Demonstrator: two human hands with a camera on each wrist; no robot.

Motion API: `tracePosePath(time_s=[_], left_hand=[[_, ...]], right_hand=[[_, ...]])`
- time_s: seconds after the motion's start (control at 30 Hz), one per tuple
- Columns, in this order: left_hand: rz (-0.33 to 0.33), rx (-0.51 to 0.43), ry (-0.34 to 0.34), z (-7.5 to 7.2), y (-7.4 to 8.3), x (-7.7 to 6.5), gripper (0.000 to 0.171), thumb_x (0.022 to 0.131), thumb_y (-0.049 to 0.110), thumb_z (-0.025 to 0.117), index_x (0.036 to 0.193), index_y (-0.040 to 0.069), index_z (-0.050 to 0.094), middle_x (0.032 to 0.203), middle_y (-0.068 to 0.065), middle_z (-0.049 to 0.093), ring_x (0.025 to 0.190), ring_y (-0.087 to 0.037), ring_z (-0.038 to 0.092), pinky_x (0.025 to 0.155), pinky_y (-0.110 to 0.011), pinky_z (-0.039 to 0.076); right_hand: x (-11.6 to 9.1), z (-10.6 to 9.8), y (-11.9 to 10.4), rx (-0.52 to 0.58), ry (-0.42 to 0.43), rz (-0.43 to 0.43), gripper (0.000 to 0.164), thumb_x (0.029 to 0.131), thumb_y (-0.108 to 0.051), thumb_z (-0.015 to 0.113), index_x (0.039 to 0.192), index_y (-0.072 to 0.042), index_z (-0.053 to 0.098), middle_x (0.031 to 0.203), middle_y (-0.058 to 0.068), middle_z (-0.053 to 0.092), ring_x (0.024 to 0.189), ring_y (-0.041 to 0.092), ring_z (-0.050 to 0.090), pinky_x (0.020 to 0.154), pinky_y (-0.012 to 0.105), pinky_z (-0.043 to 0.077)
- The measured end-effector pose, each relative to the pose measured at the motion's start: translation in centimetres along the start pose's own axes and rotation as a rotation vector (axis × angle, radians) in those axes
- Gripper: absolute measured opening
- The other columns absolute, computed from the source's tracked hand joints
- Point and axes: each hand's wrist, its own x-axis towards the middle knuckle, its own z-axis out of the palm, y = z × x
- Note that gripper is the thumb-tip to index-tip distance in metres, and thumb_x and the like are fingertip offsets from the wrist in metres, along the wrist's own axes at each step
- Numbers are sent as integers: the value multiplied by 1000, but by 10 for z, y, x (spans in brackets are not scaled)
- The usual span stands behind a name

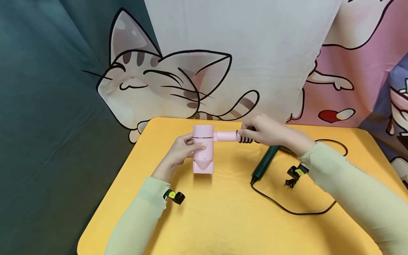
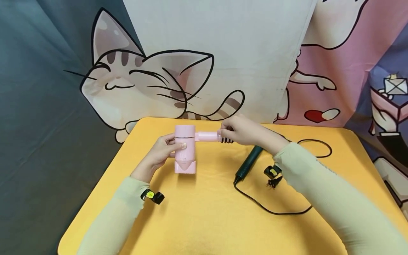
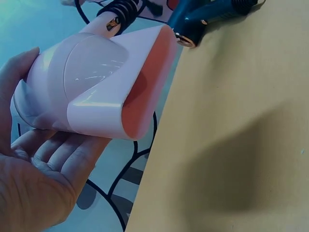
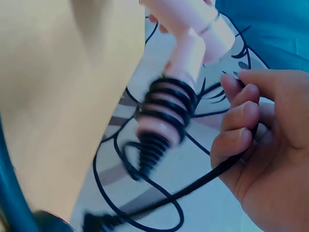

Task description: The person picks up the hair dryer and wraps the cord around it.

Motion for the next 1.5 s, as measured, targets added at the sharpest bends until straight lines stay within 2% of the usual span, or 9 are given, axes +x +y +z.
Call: tracePosePath(time_s=[0.1,0.23,0.4,0.57,0.77,0.93,1.27,1.5], left_hand=[[-6,-10,22,-1,-1,-2,60,94,6,76,150,0,58,133,-27,70,100,-21,74,78,-36,66],[-7,-22,37,-2,-1,-3,59,94,6,76,150,0,58,132,-26,70,100,-21,74,78,-37,67],[2,-33,50,-3,1,-4,58,94,6,76,149,0,59,129,-25,71,99,-21,75,78,-37,67],[8,-48,70,-2,4,-3,57,94,7,76,148,0,60,127,-24,72,97,-22,75,79,-38,66],[14,-79,88,-1,8,-1,57,94,8,76,148,0,59,126,-24,72,96,-22,75,78,-37,67],[31,-124,75,1,10,0,55,95,5,73,147,-3,58,120,-21,74,93,-21,75,74,-36,67],[25,-194,57,5,16,-4,53,95,4,70,145,-7,57,107,-9,74,88,-20,74,70,-33,66],[33,-204,28,6,16,-5,51,94,5,69,142,-9,59,108,-8,71,87,-20,73,69,-32,65]], right_hand=[[-9,12,-3,25,51,28,19,109,-21,63,95,-15,74,69,-6,53,55,7,38,54,26,34],[-19,29,-6,66,105,32,18,110,-20,61,96,-14,69,67,-7,45,55,7,37,54,27,34],[-27,53,-3,150,183,28,15,110,-16,60,101,-12,71,70,-6,52,56,8,46,53,27,41],[-33,72,0,289,203,52,18,112,-12,55,109,-7,72,85,1,64,57,10,55,49,28,49],[-36,88,2,405,212,88,24,114,-13,50,116,-7,73,74,1,59,59,14,56,53,29,49],[-38,95,7,466,253,112,24,114,-12,50,117,-6,73,75,3,60,59,17,56,53,29,50],[-32,107,21,638,223,159,31,115,-18,48,125,-1,72,83,15,60,61,19,57,53,31,53],[-28,108,34,761,165,229,37,116,-22,46,129,4,69,88,13,61,66,14,55,56,26,51]])
